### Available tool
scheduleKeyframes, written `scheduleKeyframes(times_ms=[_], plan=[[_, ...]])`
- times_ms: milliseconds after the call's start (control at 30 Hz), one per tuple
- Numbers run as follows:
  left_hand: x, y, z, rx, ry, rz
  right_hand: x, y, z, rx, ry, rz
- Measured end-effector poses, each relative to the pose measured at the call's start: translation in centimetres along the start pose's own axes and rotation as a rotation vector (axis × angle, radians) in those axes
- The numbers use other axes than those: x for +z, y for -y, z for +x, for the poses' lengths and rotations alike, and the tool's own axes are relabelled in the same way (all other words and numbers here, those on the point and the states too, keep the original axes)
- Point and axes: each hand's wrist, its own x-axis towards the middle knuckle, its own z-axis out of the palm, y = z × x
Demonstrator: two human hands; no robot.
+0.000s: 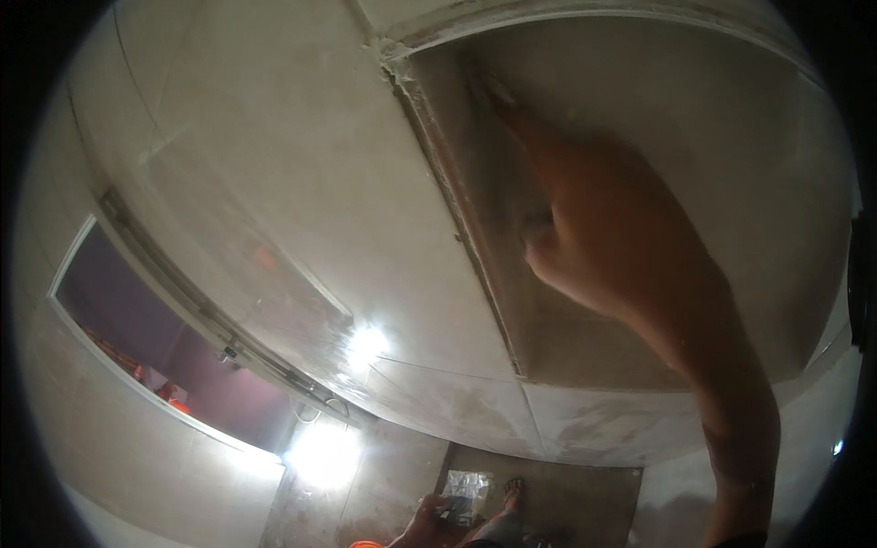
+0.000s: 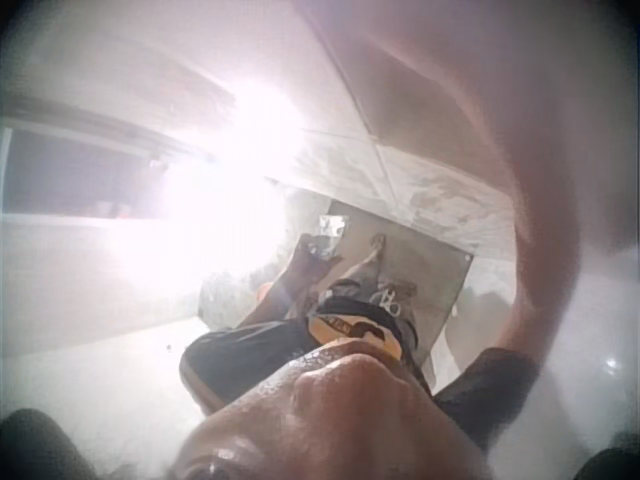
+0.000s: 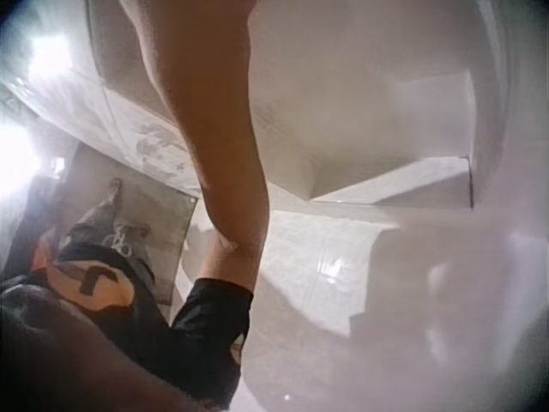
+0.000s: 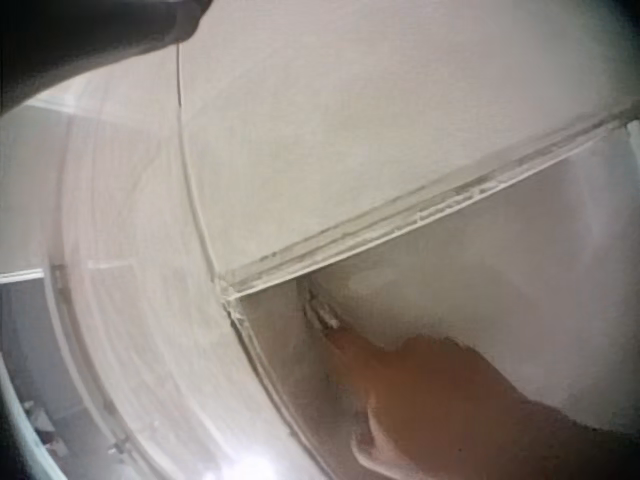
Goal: The person applies joint compound to the corners and joints of a tiled wall and ceiling using their fingers and a putty knife, picking up material from a hand-held palette.
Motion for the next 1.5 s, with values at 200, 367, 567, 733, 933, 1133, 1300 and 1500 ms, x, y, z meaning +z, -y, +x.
scheduleKeyframes(times_ms=[200,367,567,733,933,1133,1300,1500], plan=[[0.3,-5.1,-0.1,0.279,0.033,0.368,-0.8,-1.7,-9.3,0.092,0.396,0.12],[-0.3,-0.6,0.7,0.426,0.246,0.497,-2.1,-1.2,-22.7,0.471,0.407,0.569],[4.5,-4.6,2.7,0.593,0.505,0.438,-5.4,4.2,-31.0,0.61,0.482,0.566],[11.8,-7.6,3.0,0.718,0.706,0.328,-4.9,5.7,-39.4,0.587,0.307,0.302],[15.0,-10.1,2.1,0.854,0.751,0.275,-8.7,3.5,-39.7,0.631,0.573,0.221],[12.8,-12.4,1.5,1.061,0.616,0.257,-11.3,3.0,-34.5,0.6,0.296,0.153],[9.1,-16.6,2.3,0.847,0.671,0.207,-9.1,3.7,-31.1,0.5,0.277,0.11],[8.4,-12.8,4.0,0.689,0.71,0.026,-8.1,5.2,-29.2,0.485,0.354,0.071]])
